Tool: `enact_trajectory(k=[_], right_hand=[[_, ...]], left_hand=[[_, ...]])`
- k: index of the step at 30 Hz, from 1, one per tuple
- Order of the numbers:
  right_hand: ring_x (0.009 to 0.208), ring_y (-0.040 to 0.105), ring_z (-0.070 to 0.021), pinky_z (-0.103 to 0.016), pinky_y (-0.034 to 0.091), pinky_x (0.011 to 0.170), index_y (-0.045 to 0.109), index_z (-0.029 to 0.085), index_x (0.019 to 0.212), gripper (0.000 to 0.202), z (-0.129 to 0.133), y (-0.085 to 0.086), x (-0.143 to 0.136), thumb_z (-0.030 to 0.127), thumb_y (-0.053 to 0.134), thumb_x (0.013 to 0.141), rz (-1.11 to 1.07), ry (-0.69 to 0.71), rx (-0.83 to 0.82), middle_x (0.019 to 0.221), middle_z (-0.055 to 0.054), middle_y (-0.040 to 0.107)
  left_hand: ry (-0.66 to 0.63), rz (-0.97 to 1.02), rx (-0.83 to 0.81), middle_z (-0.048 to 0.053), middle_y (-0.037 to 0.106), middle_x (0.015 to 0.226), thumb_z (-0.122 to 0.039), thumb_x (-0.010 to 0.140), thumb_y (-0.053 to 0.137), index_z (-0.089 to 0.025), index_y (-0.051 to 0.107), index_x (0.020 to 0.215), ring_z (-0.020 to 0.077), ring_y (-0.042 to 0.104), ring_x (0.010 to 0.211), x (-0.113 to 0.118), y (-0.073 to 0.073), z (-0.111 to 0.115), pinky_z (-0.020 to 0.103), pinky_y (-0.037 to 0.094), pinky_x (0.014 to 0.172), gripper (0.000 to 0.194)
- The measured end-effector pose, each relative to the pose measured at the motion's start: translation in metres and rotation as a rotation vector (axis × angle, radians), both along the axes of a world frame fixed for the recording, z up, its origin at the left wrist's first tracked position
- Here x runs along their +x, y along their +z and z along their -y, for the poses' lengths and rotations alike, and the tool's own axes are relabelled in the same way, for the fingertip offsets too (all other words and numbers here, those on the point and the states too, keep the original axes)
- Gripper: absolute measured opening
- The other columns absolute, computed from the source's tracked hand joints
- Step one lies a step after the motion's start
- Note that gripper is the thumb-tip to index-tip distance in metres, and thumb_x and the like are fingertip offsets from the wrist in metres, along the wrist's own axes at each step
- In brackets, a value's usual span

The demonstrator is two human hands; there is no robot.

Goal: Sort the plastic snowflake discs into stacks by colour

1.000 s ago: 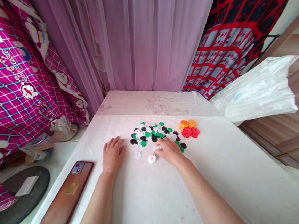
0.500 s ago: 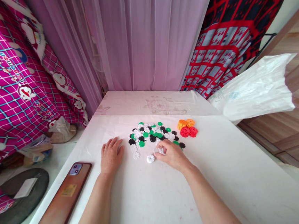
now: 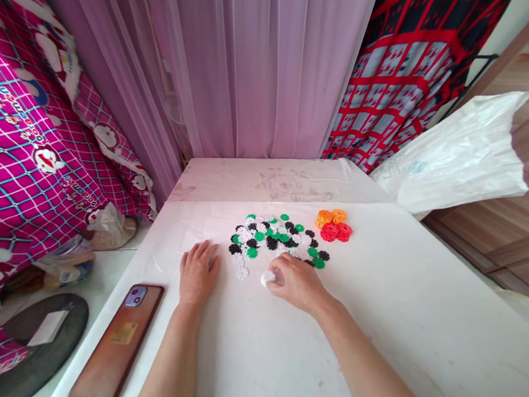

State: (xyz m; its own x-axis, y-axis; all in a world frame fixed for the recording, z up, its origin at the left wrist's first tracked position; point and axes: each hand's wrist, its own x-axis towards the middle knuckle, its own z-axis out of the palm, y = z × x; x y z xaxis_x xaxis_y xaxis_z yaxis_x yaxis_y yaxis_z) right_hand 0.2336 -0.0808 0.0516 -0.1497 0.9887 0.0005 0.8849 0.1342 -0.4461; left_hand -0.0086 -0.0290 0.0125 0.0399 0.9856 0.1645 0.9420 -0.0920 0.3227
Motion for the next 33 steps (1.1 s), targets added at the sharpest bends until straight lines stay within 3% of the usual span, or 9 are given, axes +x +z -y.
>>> enact_trajectory(k=[5, 11, 17, 26, 33], right_hand=[[0.085, 0.062, -0.0149, -0.026, 0.041, 0.073, 0.066, 0.023, 0.095, 0.016, -0.003, 0.005, 0.014, 0.026, 0.069, 0.079, -0.031, -0.020, 0.009, 0.099, -0.001, 0.067], [0.085, 0.062, -0.0141, -0.026, 0.041, 0.074, 0.070, 0.024, 0.098, 0.018, -0.017, 0.006, 0.044, 0.019, 0.056, 0.089, 0.064, -0.237, 0.040, 0.106, -0.002, 0.067], [0.107, 0.060, -0.0189, -0.027, 0.043, 0.084, 0.073, 0.027, 0.105, 0.021, -0.016, 0.001, 0.042, 0.032, 0.064, 0.087, 0.158, -0.158, 0.001, 0.112, -0.004, 0.065], [0.111, 0.058, -0.0212, -0.029, 0.043, 0.088, 0.071, 0.023, 0.099, 0.018, -0.017, -0.003, 0.035, 0.028, 0.068, 0.082, 0.154, -0.162, -0.045, 0.113, -0.006, 0.064], [0.098, 0.061, -0.0171, -0.028, 0.042, 0.083, 0.067, 0.022, 0.095, 0.020, -0.011, 0.011, 0.027, 0.024, 0.072, 0.075, -0.033, -0.151, -0.044, 0.109, -0.003, 0.064]], left_hand=[[0.000, 0.009, 0.012, 0.007, 0.055, 0.147, -0.035, 0.095, 0.042, -0.025, 0.063, 0.129, 0.0281, 0.043, 0.141, 0.000, 0.001, 0.001, 0.052, 0.029, 0.118, 0.041], [-0.007, -0.002, -0.011, 0.007, 0.054, 0.147, -0.036, 0.096, 0.041, -0.025, 0.062, 0.131, 0.0289, 0.042, 0.141, -0.001, 0.001, -0.001, 0.053, 0.028, 0.118, 0.042], [-0.001, -0.010, 0.004, 0.007, 0.055, 0.147, -0.036, 0.096, 0.041, -0.025, 0.062, 0.131, 0.0288, 0.043, 0.140, -0.001, 0.000, -0.001, 0.053, 0.030, 0.117, 0.043], [-0.002, -0.006, 0.010, 0.007, 0.055, 0.147, -0.037, 0.096, 0.041, -0.025, 0.063, 0.130, 0.0286, 0.043, 0.140, -0.001, -0.001, -0.002, 0.053, 0.029, 0.117, 0.042], [-0.003, -0.005, 0.009, 0.006, 0.054, 0.147, -0.037, 0.096, 0.041, -0.026, 0.062, 0.131, 0.0292, 0.043, 0.140, -0.001, -0.002, -0.002, 0.053, 0.029, 0.117, 0.043]])
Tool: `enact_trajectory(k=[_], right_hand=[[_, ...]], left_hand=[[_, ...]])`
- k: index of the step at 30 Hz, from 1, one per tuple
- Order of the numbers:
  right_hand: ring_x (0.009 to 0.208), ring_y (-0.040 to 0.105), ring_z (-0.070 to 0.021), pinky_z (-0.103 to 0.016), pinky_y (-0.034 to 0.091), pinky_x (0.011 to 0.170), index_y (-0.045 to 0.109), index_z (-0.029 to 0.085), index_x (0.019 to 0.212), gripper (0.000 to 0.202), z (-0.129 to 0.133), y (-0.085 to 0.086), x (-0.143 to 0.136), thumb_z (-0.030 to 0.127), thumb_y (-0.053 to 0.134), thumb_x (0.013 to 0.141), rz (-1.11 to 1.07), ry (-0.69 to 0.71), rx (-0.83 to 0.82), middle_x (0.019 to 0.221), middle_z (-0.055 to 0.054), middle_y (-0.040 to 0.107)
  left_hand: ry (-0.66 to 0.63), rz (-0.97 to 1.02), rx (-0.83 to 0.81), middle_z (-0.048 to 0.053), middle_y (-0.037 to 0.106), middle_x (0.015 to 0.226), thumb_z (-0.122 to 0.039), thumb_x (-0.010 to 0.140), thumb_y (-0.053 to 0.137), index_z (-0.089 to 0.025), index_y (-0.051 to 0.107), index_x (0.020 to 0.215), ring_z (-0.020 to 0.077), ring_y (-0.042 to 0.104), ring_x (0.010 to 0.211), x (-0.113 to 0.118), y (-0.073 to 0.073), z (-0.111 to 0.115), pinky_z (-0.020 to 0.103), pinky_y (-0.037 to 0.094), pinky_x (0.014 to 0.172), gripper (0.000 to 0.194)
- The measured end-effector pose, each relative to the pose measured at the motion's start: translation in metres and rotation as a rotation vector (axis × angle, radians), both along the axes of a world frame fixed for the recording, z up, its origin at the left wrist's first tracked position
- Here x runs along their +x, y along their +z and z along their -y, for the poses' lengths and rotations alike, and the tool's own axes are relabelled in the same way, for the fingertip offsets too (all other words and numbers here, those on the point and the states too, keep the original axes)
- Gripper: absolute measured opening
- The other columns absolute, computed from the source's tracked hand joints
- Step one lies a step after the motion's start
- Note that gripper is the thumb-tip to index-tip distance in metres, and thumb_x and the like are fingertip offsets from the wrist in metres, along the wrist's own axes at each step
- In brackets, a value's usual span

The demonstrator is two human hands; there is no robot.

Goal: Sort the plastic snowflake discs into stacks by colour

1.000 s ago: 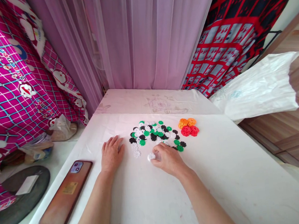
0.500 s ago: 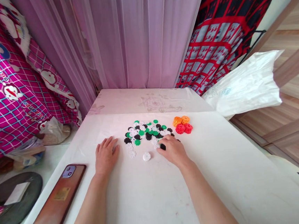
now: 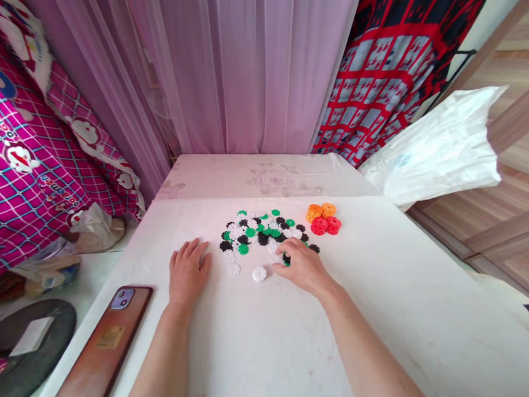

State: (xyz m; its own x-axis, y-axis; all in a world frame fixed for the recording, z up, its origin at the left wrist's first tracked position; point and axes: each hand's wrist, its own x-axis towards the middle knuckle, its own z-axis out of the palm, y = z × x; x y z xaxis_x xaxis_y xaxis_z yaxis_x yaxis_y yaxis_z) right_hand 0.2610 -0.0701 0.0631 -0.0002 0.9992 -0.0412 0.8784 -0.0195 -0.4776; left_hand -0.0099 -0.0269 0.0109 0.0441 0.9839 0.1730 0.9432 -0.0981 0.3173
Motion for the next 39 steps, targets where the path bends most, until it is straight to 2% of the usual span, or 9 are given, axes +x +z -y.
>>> enact_trajectory(k=[3, 6, 17, 20, 23, 26, 30, 35, 39], right_hand=[[0.095, 0.061, -0.0155, -0.027, 0.042, 0.082, 0.067, 0.023, 0.094, 0.021, 0.005, 0.006, -0.008, 0.023, 0.073, 0.074, -0.099, 0.072, 0.001, 0.107, 0.000, 0.064], [0.096, 0.060, -0.0162, -0.028, 0.041, 0.082, 0.067, 0.022, 0.092, 0.020, 0.007, 0.007, -0.016, 0.021, 0.073, 0.073, -0.086, 0.124, -0.021, 0.105, -0.001, 0.064], [0.099, 0.061, -0.0167, -0.027, 0.042, 0.083, 0.067, 0.022, 0.093, 0.021, 0.008, 0.005, -0.024, 0.024, 0.075, 0.074, -0.053, 0.157, -0.017, 0.106, -0.002, 0.065], [0.090, 0.062, -0.0147, -0.027, 0.043, 0.079, 0.068, 0.023, 0.097, 0.020, 0.005, 0.002, -0.010, 0.026, 0.073, 0.077, -0.086, 0.111, 0.032, 0.105, -0.001, 0.066], [0.081, 0.061, -0.0131, -0.026, 0.043, 0.074, 0.070, 0.024, 0.092, 0.011, -0.002, -0.003, 0.010, 0.023, 0.063, 0.084, -0.038, -0.036, 0.102, 0.101, 0.000, 0.067], [0.083, 0.062, -0.0145, -0.026, 0.043, 0.073, 0.072, 0.025, 0.091, 0.015, -0.008, -0.009, 0.023, 0.023, 0.057, 0.088, 0.057, -0.144, 0.119, 0.101, -0.002, 0.067], [0.099, 0.061, -0.0196, -0.029, 0.044, 0.079, 0.074, 0.026, 0.101, 0.019, -0.014, -0.011, 0.015, 0.028, 0.060, 0.088, 0.177, -0.105, 0.080, 0.110, -0.006, 0.067], [0.104, 0.058, -0.0252, -0.033, 0.046, 0.080, 0.075, 0.023, 0.094, 0.023, -0.021, -0.008, -0.006, 0.041, 0.064, 0.086, 0.305, -0.094, 0.031, 0.110, -0.010, 0.065], [0.103, 0.059, -0.0264, -0.035, 0.047, 0.080, 0.074, 0.021, 0.092, 0.019, -0.028, -0.006, -0.013, 0.034, 0.063, 0.085, 0.306, -0.085, -0.010, 0.110, -0.013, 0.065]], left_hand=[[0.002, 0.001, 0.000, 0.006, 0.055, 0.147, -0.038, 0.096, 0.041, -0.026, 0.062, 0.131, 0.0289, 0.043, 0.140, 0.000, 0.000, 0.000, 0.053, 0.029, 0.117, 0.043], [0.004, 0.002, -0.001, 0.006, 0.054, 0.147, -0.037, 0.096, 0.041, -0.026, 0.062, 0.130, 0.0286, 0.043, 0.140, 0.000, 0.000, 0.000, 0.053, 0.029, 0.117, 0.043], [0.002, 0.018, -0.021, 0.006, 0.053, 0.148, -0.037, 0.095, 0.041, -0.026, 0.062, 0.131, 0.0283, 0.042, 0.141, 0.001, 0.003, 0.001, 0.053, 0.028, 0.118, 0.043], [0.005, 0.015, -0.030, 0.006, 0.053, 0.149, -0.038, 0.095, 0.041, -0.025, 0.062, 0.131, 0.0284, 0.041, 0.142, 0.001, 0.003, 0.001, 0.053, 0.027, 0.119, 0.043], [0.004, 0.011, -0.033, 0.006, 0.053, 0.149, -0.038, 0.096, 0.040, -0.025, 0.062, 0.131, 0.0283, 0.041, 0.141, 0.001, 0.003, 0.001, 0.052, 0.027, 0.119, 0.044], [0.001, 0.015, -0.023, 0.006, 0.053, 0.148, -0.037, 0.095, 0.041, -0.026, 0.062, 0.131, 0.0283, 0.042, 0.141, 0.001, 0.003, 0.001, 0.053, 0.027, 0.118, 0.043], [0.005, 0.024, -0.013, 0.006, 0.054, 0.148, -0.036, 0.095, 0.042, -0.027, 0.063, 0.130, 0.0284, 0.043, 0.140, 0.001, 0.002, 0.001, 0.053, 0.028, 0.118, 0.041], [0.006, 0.032, -0.002, 0.005, 0.055, 0.147, -0.036, 0.095, 0.043, -0.029, 0.063, 0.129, 0.0280, 0.044, 0.139, 0.001, 0.001, 0.001, 0.052, 0.029, 0.117, 0.040], [0.007, 0.030, -0.004, 0.006, 0.054, 0.147, -0.035, 0.095, 0.043, -0.028, 0.063, 0.129, 0.0276, 0.044, 0.139, 0.001, 0.002, 0.001, 0.052, 0.029, 0.117, 0.041]])
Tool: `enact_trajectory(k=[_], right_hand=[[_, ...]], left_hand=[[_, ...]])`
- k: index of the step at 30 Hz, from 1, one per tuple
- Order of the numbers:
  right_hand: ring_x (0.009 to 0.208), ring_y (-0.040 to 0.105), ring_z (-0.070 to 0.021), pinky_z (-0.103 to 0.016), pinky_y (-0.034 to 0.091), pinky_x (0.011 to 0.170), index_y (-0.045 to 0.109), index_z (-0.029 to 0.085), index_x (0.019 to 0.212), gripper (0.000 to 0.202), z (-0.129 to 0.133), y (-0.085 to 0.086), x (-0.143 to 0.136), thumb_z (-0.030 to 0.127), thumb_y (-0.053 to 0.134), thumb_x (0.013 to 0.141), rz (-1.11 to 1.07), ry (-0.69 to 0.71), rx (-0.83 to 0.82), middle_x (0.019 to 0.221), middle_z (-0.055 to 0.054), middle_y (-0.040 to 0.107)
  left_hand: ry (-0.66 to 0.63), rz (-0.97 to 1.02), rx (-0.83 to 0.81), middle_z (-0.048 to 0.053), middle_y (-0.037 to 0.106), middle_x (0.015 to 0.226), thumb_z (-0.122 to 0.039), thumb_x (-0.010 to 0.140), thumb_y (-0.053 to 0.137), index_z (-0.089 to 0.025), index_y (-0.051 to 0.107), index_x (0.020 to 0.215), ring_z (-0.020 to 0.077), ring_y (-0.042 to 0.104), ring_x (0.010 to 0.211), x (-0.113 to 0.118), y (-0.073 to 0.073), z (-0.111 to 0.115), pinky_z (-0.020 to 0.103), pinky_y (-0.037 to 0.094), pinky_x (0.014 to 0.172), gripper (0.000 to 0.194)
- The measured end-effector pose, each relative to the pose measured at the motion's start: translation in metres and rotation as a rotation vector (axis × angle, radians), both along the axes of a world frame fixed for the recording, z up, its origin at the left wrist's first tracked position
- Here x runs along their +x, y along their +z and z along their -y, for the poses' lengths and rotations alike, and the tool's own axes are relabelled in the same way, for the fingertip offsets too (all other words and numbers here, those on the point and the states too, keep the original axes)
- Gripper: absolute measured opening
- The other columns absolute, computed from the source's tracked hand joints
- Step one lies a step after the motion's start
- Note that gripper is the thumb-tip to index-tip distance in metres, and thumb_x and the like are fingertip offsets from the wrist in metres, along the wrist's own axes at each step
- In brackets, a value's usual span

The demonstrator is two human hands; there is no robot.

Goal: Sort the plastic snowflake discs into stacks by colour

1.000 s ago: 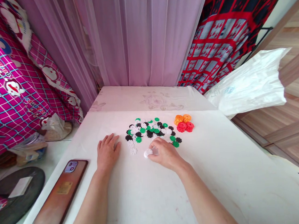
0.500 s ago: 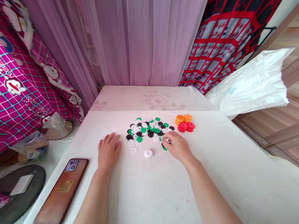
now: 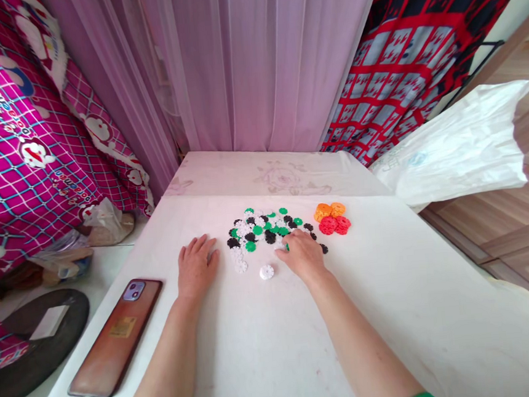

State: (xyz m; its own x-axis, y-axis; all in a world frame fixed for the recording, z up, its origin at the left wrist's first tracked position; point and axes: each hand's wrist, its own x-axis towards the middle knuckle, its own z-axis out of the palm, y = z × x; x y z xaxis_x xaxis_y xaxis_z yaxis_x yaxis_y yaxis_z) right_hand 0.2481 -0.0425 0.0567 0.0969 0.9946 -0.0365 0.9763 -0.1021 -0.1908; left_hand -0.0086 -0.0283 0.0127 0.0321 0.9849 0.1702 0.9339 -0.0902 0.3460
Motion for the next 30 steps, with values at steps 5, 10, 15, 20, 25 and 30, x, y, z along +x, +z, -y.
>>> enact_trajectory(k=[5, 10, 15, 20, 25, 30], right_hand=[[0.100, 0.062, -0.0250, -0.034, 0.046, 0.080, 0.073, 0.019, 0.097, 0.022, -0.005, -0.001, -0.001, 0.030, 0.061, 0.083, 0.006, -0.003, -0.050, 0.109, -0.012, 0.066], [0.098, 0.061, -0.0205, -0.030, 0.044, 0.081, 0.070, 0.021, 0.095, 0.018, 0.006, -0.003, 0.005, 0.029, 0.066, 0.079, -0.082, -0.002, 0.040, 0.105, -0.007, 0.067], [0.095, 0.061, -0.0184, -0.029, 0.044, 0.081, 0.068, 0.024, 0.093, 0.018, 0.034, 0.002, 0.003, 0.028, 0.071, 0.076, -0.309, 0.115, 0.102, 0.104, -0.003, 0.067], [0.103, 0.060, -0.0192, -0.029, 0.043, 0.086, 0.067, 0.024, 0.092, 0.017, 0.045, 0.010, -0.010, 0.024, 0.071, 0.075, -0.292, 0.190, 0.057, 0.106, -0.003, 0.066], [0.102, 0.060, -0.0193, -0.028, 0.043, 0.085, 0.067, 0.023, 0.091, 0.015, 0.041, 0.007, -0.017, 0.023, 0.069, 0.076, -0.255, 0.205, 0.029, 0.104, -0.003, 0.066], [0.103, 0.060, -0.0193, -0.029, 0.044, 0.086, 0.066, 0.022, 0.092, 0.015, 0.042, 0.005, -0.020, 0.023, 0.069, 0.077, -0.232, 0.216, 0.011, 0.105, -0.004, 0.065]], left_hand=[[-0.007, -0.015, -0.021, 0.006, 0.054, 0.148, -0.036, 0.095, 0.041, -0.025, 0.062, 0.131, 0.0286, 0.042, 0.140, 0.001, 0.002, 0.001, 0.052, 0.029, 0.117, 0.042], [-0.006, -0.015, -0.012, 0.006, 0.054, 0.148, -0.035, 0.096, 0.041, -0.025, 0.062, 0.131, 0.0287, 0.042, 0.141, 0.001, 0.003, 0.001, 0.053, 0.029, 0.117, 0.042], [-0.003, -0.010, -0.001, 0.006, 0.055, 0.146, -0.035, 0.095, 0.043, -0.026, 0.063, 0.129, 0.0288, 0.044, 0.140, 0.002, 0.002, 0.001, 0.053, 0.029, 0.117, 0.041], [0.000, -0.006, 0.005, 0.006, 0.055, 0.146, -0.034, 0.095, 0.044, -0.028, 0.063, 0.129, 0.0286, 0.044, 0.139, 0.002, 0.002, 0.001, 0.053, 0.030, 0.116, 0.040], [0.000, -0.003, 0.015, 0.006, 0.056, 0.145, -0.033, 0.094, 0.045, -0.029, 0.064, 0.129, 0.0287, 0.045, 0.138, 0.002, 0.003, 0.001, 0.053, 0.031, 0.116, 0.039], [-0.006, -0.009, 0.006, 0.007, 0.056, 0.146, -0.035, 0.095, 0.043, -0.026, 0.064, 0.129, 0.0295, 0.045, 0.139, 0.002, 0.003, 0.001, 0.053, 0.030, 0.116, 0.041]])
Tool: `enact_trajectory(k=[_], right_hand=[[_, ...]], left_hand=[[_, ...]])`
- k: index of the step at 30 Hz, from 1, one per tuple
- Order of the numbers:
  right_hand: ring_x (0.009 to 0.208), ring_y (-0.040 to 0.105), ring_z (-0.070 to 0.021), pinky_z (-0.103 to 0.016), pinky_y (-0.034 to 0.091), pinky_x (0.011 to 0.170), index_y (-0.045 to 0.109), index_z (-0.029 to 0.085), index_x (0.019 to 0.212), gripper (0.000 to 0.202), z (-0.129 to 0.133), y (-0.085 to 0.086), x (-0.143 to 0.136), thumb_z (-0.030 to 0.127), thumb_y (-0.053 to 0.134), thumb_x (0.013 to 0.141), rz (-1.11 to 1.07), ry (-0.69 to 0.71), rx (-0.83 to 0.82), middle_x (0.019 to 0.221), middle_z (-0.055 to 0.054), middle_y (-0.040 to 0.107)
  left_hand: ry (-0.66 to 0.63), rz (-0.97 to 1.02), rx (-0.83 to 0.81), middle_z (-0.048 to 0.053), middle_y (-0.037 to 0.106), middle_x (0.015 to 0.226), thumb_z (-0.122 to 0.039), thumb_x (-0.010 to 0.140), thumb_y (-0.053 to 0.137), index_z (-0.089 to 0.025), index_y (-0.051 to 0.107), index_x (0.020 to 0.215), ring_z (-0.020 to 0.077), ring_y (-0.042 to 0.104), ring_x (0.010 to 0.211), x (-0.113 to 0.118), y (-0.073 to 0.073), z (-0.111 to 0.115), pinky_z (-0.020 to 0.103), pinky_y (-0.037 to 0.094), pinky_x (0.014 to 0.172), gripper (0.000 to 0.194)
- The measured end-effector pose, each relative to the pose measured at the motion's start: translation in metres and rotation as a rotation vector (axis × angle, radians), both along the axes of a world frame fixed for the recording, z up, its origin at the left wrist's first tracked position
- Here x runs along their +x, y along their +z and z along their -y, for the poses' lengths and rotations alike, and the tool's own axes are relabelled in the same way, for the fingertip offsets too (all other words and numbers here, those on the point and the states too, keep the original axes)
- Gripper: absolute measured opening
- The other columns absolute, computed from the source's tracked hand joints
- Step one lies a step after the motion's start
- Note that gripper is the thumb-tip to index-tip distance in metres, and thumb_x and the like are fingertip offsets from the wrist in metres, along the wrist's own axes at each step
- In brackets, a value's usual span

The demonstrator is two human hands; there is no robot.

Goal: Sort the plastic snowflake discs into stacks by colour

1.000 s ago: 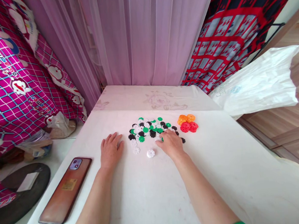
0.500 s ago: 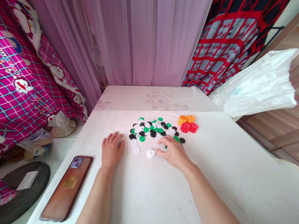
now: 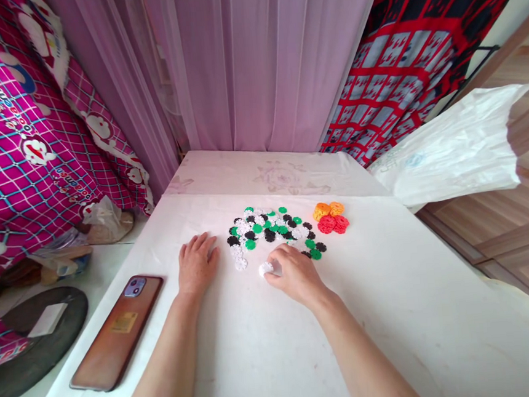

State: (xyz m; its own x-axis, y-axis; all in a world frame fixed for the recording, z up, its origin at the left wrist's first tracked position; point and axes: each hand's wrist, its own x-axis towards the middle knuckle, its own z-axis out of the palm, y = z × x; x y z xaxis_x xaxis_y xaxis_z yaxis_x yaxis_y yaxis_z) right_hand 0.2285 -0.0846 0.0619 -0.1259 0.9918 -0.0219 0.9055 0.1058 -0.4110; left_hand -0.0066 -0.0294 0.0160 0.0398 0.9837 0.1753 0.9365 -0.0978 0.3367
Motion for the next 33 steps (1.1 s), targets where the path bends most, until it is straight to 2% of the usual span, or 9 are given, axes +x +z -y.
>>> enact_trajectory(k=[5, 10, 14, 18, 20, 22, 25, 33], right_hand=[[0.102, 0.061, -0.0190, -0.029, 0.044, 0.084, 0.066, 0.023, 0.098, 0.020, -0.001, -0.001, 0.014, 0.024, 0.068, 0.078, -0.053, -0.031, 0.043, 0.107, -0.003, 0.067], [0.081, 0.061, -0.0149, -0.027, 0.042, 0.073, 0.068, 0.024, 0.090, 0.015, -0.012, -0.005, 0.059, 0.019, 0.055, 0.085, -0.031, -0.252, 0.113, 0.099, -0.001, 0.069], [0.086, 0.062, -0.0173, -0.028, 0.041, 0.072, 0.070, 0.025, 0.092, 0.016, -0.018, -0.009, 0.081, 0.025, 0.054, 0.089, 0.080, -0.386, 0.089, 0.099, -0.003, 0.069], [0.098, 0.060, -0.0219, -0.029, 0.043, 0.076, 0.072, 0.025, 0.098, 0.023, -0.018, -0.014, 0.074, 0.041, 0.057, 0.090, 0.194, -0.382, 0.065, 0.102, -0.007, 0.068], [0.102, 0.059, -0.0234, -0.031, 0.044, 0.078, 0.072, 0.025, 0.104, 0.027, -0.018, -0.015, 0.066, 0.044, 0.059, 0.089, 0.220, -0.364, 0.066, 0.107, -0.008, 0.068], [0.104, 0.058, -0.0240, -0.031, 0.044, 0.082, 0.071, 0.025, 0.108, 0.029, -0.020, -0.016, 0.060, 0.042, 0.060, 0.088, 0.228, -0.336, 0.074, 0.111, -0.009, 0.067], [0.105, 0.059, -0.0252, -0.033, 0.045, 0.083, 0.072, 0.023, 0.103, 0.027, -0.025, -0.015, 0.052, 0.042, 0.060, 0.086, 0.255, -0.312, 0.062, 0.109, -0.010, 0.067], [0.104, 0.061, -0.0235, -0.030, 0.045, 0.079, 0.073, 0.021, 0.100, 0.024, -0.040, -0.009, 0.042, 0.033, 0.058, 0.086, 0.309, -0.357, -0.042, 0.108, -0.010, 0.069]], left_hand=[[0.003, -0.006, -0.003, 0.007, 0.055, 0.147, -0.036, 0.095, 0.042, -0.026, 0.063, 0.130, 0.0291, 0.044, 0.140, 0.000, -0.001, 0.000, 0.052, 0.030, 0.117, 0.042], [-0.001, 0.003, -0.005, 0.007, 0.055, 0.147, -0.036, 0.095, 0.042, -0.027, 0.063, 0.129, 0.0286, 0.043, 0.140, -0.001, -0.002, 0.000, 0.053, 0.029, 0.117, 0.042], [0.002, -0.007, -0.019, 0.006, 0.054, 0.147, -0.038, 0.095, 0.041, -0.025, 0.062, 0.130, 0.0291, 0.042, 0.141, -0.002, -0.001, -0.001, 0.052, 0.028, 0.118, 0.043], [0.004, -0.006, -0.005, 0.006, 0.055, 0.147, -0.037, 0.095, 0.041, -0.026, 0.063, 0.128, 0.0285, 0.043, 0.140, -0.002, -0.002, -0.002, 0.052, 0.029, 0.118, 0.042], [0.004, -0.003, -0.001, 0.006, 0.055, 0.147, -0.038, 0.095, 0.041, -0.026, 0.063, 0.128, 0.0284, 0.043, 0.140, -0.003, -0.002, -0.002, 0.052, 0.029, 0.118, 0.042], [0.003, -0.004, -0.002, 0.007, 0.055, 0.147, -0.038, 0.095, 0.040, -0.025, 0.063, 0.129, 0.0289, 0.043, 0.140, -0.003, -0.002, -0.002, 0.052, 0.029, 0.118, 0.043], [0.001, -0.010, 0.002, 0.007, 0.055, 0.147, -0.039, 0.095, 0.039, -0.024, 0.062, 0.130, 0.0293, 0.043, 0.140, -0.003, -0.003, -0.002, 0.053, 0.029, 0.117, 0.044], [-0.005, -0.019, -0.006, 0.008, 0.054, 0.147, -0.038, 0.096, 0.039, -0.022, 0.062, 0.130, 0.0300, 0.043, 0.140, -0.003, -0.001, -0.002, 0.054, 0.029, 0.117, 0.044]])
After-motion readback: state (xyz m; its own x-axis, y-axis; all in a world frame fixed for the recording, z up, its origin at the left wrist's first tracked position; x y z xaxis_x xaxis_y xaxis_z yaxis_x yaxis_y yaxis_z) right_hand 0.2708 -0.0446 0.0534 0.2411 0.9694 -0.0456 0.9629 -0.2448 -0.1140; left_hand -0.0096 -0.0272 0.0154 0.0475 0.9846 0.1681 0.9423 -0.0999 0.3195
